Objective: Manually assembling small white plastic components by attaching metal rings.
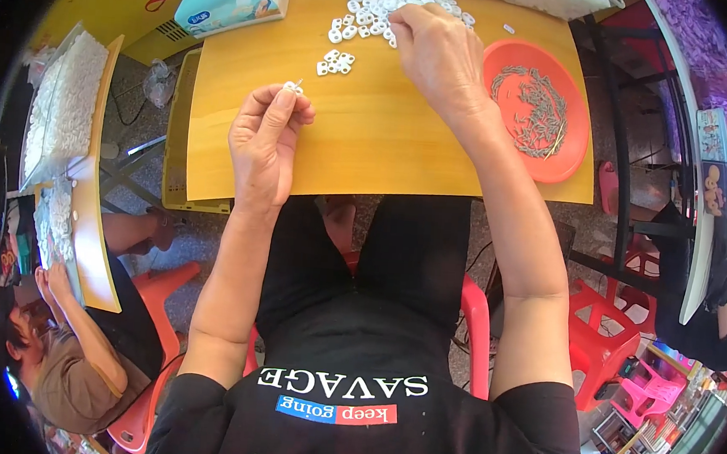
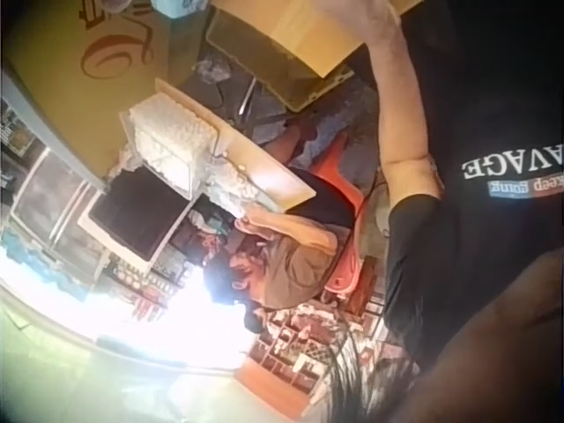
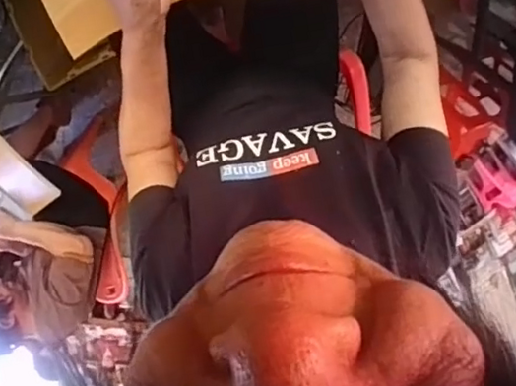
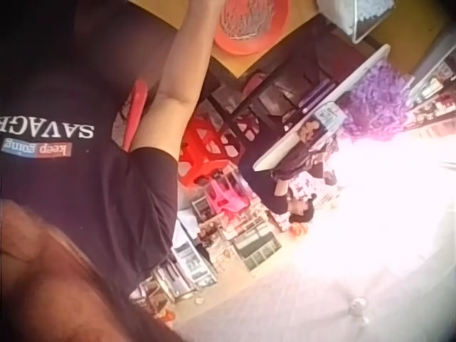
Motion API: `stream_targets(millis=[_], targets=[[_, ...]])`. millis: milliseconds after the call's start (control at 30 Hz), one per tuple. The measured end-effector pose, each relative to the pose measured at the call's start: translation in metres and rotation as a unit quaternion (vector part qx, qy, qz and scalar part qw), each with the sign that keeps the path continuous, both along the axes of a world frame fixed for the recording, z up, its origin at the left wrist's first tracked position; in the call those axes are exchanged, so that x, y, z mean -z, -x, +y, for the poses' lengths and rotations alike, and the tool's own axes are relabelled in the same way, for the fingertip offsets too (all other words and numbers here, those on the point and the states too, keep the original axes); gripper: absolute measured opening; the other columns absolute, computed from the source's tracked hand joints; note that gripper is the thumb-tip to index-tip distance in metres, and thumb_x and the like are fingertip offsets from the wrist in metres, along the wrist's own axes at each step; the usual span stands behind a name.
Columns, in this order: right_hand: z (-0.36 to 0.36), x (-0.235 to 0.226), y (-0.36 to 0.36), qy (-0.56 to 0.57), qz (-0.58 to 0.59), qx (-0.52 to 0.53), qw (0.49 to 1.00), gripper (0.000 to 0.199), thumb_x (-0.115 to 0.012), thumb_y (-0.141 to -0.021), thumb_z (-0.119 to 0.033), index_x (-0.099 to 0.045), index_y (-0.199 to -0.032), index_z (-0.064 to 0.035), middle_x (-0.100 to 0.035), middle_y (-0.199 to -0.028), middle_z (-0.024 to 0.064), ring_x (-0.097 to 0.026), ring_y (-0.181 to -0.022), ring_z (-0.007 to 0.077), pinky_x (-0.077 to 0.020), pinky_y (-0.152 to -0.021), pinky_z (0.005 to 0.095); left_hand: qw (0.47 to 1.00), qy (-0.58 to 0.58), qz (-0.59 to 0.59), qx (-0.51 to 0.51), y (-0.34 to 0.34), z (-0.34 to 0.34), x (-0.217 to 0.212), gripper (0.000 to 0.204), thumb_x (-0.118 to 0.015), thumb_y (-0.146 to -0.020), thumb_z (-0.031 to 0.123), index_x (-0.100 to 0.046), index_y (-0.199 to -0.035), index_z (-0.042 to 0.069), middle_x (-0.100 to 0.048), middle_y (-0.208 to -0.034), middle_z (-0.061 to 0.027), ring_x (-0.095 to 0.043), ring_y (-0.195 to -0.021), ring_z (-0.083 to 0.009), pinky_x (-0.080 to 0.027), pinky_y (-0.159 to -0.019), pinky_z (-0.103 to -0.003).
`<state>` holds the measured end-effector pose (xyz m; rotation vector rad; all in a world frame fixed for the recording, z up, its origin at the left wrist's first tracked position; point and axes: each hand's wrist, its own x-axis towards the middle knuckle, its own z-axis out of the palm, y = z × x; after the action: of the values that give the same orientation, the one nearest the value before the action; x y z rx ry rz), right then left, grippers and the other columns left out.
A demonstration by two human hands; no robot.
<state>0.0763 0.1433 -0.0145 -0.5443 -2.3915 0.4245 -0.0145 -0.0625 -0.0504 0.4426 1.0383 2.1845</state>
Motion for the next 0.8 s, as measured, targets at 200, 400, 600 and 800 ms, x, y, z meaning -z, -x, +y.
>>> stream_targets(millis=[200,400,600,800], targets=[[-0.004,0.004,0.027,-0.056,-0.065,-0.039,0.996,0.015,-0.063,-0.089,-0.021,-0.072,-0.096,-0.0115,-0.067,-0.094,0.011,-0.066,-0.085,0.0328,-0.0519,-0.074,0.0425,1.0,0.01,0.004,-0.008,-0.003,0.004,-0.002,0.011,-0.064,-0.095,0.008,-0.061,-0.102,0.0,-0.066,-0.089,-0.007,-0.062,-0.081,-0.0127,-0.05,-0.078,-0.026],[0.001,0.009,0.041,-0.114,-0.142,-0.083,0.98,0.014,-0.064,-0.089,-0.021,-0.072,-0.098,-0.013,-0.064,-0.097,0.0077,-0.065,-0.085,0.0308,-0.0521,-0.073,0.0415,1.0,0.014,0.009,-0.002,-0.002,0.003,-0.002,0.011,-0.063,-0.095,0.008,-0.062,-0.102,0.001,-0.066,-0.09,-0.0066,-0.061,-0.081,-0.0137,-0.05,-0.079,-0.027],[0.007,0.016,0.038,-0.132,-0.059,-0.127,0.981,0.014,-0.064,-0.089,-0.02,-0.071,-0.096,-0.01,-0.064,-0.091,0.0084,-0.066,-0.076,0.0285,-0.0528,-0.067,0.0385,1.0,0.022,0.018,0.001,-0.003,0.001,-0.003,0.011,-0.063,-0.095,0.008,-0.062,-0.103,0.002,-0.066,-0.09,-0.0072,-0.062,-0.082,-0.0153,-0.05,-0.08,-0.028],[-0.023,0.001,0.006,0.398,0.052,-0.081,0.912,0.021,-0.063,-0.095,-0.02,-0.07,-0.107,-0.0045,-0.06,-0.079,-0.0007,-0.056,-0.066,0.0078,-0.0487,-0.062,0.0234,0.995,0.038,0.084,0.029,-0.005,0.001,-0.004,0.009,-0.062,-0.095,0.006,-0.062,-0.102,0.002,-0.066,-0.101,-0.0091,-0.061,-0.088,-0.0143,-0.049,-0.082,-0.028]])
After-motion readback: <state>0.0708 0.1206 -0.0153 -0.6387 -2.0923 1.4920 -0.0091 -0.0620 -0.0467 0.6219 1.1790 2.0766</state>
